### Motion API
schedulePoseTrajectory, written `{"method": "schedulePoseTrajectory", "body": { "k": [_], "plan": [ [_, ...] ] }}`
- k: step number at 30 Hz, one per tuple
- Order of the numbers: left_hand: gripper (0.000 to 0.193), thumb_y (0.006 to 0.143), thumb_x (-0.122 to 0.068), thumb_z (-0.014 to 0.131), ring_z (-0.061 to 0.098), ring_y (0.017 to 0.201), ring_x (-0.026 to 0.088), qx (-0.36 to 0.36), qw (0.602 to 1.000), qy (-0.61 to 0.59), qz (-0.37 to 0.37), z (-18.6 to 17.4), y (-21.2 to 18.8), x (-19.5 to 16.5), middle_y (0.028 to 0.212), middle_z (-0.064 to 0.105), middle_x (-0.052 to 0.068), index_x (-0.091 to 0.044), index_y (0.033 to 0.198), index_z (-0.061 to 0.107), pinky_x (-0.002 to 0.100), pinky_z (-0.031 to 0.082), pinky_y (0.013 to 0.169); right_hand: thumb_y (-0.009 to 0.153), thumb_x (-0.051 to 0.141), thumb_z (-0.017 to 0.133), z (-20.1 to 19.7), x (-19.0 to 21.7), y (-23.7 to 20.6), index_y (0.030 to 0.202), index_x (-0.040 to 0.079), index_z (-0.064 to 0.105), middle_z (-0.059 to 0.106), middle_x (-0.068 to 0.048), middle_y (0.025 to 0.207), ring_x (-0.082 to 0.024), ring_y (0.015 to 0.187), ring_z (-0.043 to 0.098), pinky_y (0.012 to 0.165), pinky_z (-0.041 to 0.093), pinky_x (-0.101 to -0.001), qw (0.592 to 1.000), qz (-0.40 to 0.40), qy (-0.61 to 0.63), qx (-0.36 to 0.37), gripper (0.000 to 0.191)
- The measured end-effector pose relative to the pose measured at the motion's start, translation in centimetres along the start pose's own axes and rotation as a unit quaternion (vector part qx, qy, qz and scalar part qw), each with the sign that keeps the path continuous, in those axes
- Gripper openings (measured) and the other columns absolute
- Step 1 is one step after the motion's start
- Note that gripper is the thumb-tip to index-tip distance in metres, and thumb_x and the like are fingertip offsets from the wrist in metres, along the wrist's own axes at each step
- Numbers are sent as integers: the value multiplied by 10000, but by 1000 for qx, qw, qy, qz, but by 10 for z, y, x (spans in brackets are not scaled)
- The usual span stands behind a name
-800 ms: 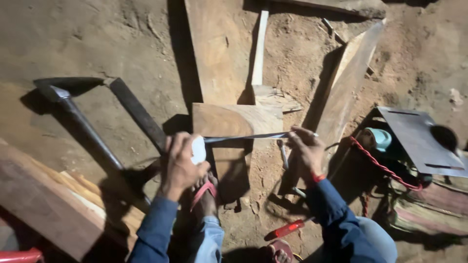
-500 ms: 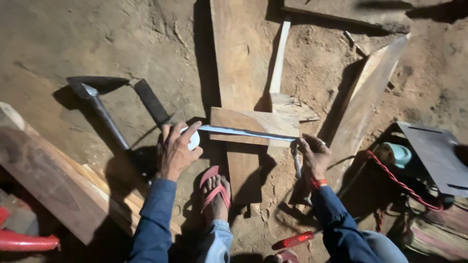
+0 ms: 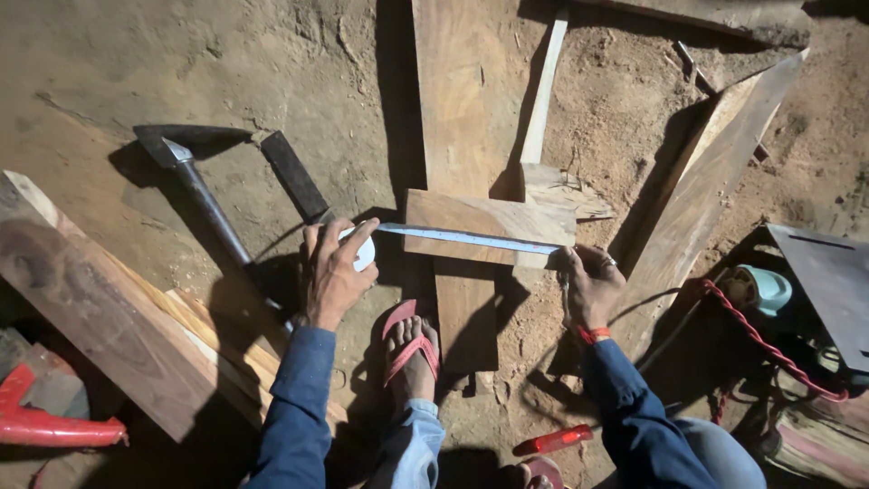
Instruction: The person kneels on the ground and uses an electric router to cut a groove along a wooden plank, steadying the wood with one hand. They then use a try square, tape measure and pencil to measure and mark lines on the plank and on a second board, repositioning the boards on the ground as they work.
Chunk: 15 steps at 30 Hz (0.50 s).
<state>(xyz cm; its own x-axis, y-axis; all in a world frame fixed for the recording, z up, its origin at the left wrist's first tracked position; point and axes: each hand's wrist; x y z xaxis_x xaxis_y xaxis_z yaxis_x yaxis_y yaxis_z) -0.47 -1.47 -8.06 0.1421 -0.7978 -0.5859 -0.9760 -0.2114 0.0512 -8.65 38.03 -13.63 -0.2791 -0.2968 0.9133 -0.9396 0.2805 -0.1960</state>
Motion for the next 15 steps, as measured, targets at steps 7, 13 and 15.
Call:
{"method": "schedulePoseTrajectory", "body": {
  "k": [7,13,15],
  "plan": [
    [640,670,-100,790,499,1162,335,0,999,38,-3,5,1,-10,1245,607,67,-252,1286,710,451,474,975,929,77,782,-16,-21,16,1128,37,763,783,-61,1019,-107,896,732,811,587,-248,993,-74,-88,14,204],
    [655,653,-131,815,494,1157,343,29,998,57,-20,10,4,-17,1234,603,50,-264,1283,695,466,490,921,911,140,802,-21,-24,24,1100,58,766,787,-62,1017,-94,846,744,711,606,-253,991,-52,-123,4,210],
    [649,663,-133,812,497,1156,336,17,998,59,-15,13,4,-19,1238,601,45,-271,1286,694,471,495,931,913,142,802,-20,-20,23,1097,49,761,784,-69,1006,-87,844,734,718,601,-247,992,-39,-120,6,209]
  ]
}}
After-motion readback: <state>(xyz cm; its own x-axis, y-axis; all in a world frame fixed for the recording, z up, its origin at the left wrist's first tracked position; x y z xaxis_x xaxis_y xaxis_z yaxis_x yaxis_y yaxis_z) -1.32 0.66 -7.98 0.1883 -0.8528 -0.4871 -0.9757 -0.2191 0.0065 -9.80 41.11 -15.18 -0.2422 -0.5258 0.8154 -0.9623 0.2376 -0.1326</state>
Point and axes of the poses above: each hand's wrist, its own y-axis towards the middle knuckle, its own z-axis out of the palm, x = y × z
